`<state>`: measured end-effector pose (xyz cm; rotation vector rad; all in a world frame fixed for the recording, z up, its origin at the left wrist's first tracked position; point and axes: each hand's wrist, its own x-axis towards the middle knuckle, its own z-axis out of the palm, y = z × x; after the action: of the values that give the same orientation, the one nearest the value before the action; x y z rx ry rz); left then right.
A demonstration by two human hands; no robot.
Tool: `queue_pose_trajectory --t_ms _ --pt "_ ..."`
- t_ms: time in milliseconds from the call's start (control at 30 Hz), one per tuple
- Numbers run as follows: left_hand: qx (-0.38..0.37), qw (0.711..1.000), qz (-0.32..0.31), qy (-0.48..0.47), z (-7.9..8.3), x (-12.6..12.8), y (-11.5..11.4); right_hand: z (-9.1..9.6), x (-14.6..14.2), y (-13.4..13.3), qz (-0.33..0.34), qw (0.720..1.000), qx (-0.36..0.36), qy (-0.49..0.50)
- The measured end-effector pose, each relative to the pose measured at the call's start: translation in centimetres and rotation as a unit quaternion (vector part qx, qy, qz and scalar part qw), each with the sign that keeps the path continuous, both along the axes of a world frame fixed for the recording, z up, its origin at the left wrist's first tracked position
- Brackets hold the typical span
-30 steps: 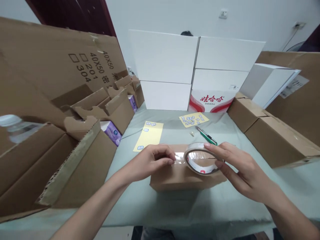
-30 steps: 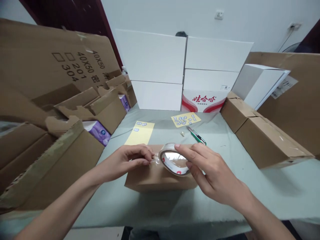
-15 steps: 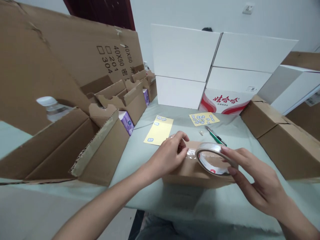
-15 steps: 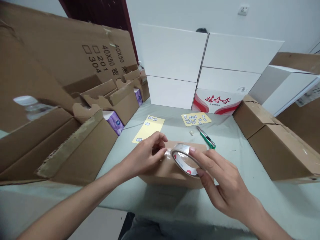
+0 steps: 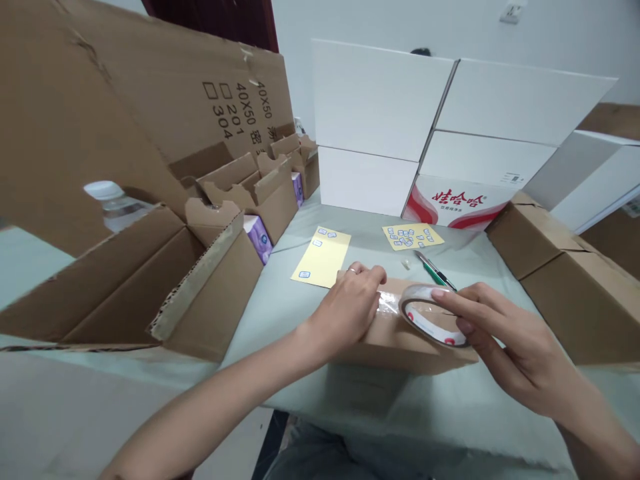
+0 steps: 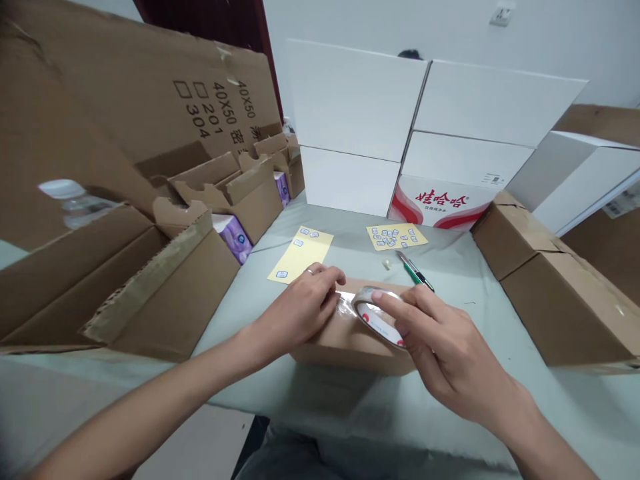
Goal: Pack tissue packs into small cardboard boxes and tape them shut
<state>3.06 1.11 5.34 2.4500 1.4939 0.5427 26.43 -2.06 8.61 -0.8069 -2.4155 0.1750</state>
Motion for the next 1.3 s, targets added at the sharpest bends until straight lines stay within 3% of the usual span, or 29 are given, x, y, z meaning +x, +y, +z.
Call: queue_pose_trajectory --t_ms 267,400,533,633,667,733,767,933,1033,1133,1300 --pt "0.053 0.994 0.018 0.09 0.3 -0.1 0.2 0.7 -2.6 0.7 -0.021 0.997 0.027 -0.066" --pt "0.132 0.988 -0.052 0.055 -0.6 -1.0 -1.5 0.3 -2.9 0.4 -0.013 0.998 0.019 -0.063" --pt "0.172 0.977 -0.1 0.079 -2.9 -1.2 -4.0 0.2 -1.1 1.1 -0.001 0.998 -0.064 -0.001" --pt "0.182 0.975 -0.097 0.085 -4.1 -1.3 -4.9 -0.5 2.4 3.9 -0.101 0.981 -0.135 0.102" --pt "0.181 0.976 -0.092 0.076 -4.1 -1.3 -4.9 -1.2 3.7 5.2 -0.166 0.969 -0.142 0.119" --pt "0.16 0.982 -0.088 0.043 -3.7 -1.3 -4.7 -3.4 5.9 8.0 -0.305 0.935 -0.174 0.047" --pt "0.14 0.986 -0.086 0.019 -3.2 -1.2 -4.6 -4.9 6.6 9.4 -0.331 0.924 -0.19 0.019" --pt "0.024 0.992 -0.022 -0.124 -1.0 -0.2 -4.0 -13.2 6.9 14.1 -0.39 0.898 -0.201 -0.043" --pt "0.001 0.976 -0.028 -0.215 -1.0 0.5 -3.7 -15.6 7.1 15.2 -0.382 0.901 -0.197 -0.06" --pt "-0.005 0.949 -0.074 -0.306 -1.4 0.7 -3.1 -14.9 8.6 15.5 -0.343 0.921 -0.174 -0.053" --pt "-0.028 0.937 -0.018 -0.347 -1.3 0.4 -2.6 -9.5 9.6 14.1 -0.225 0.969 -0.1 -0.018"
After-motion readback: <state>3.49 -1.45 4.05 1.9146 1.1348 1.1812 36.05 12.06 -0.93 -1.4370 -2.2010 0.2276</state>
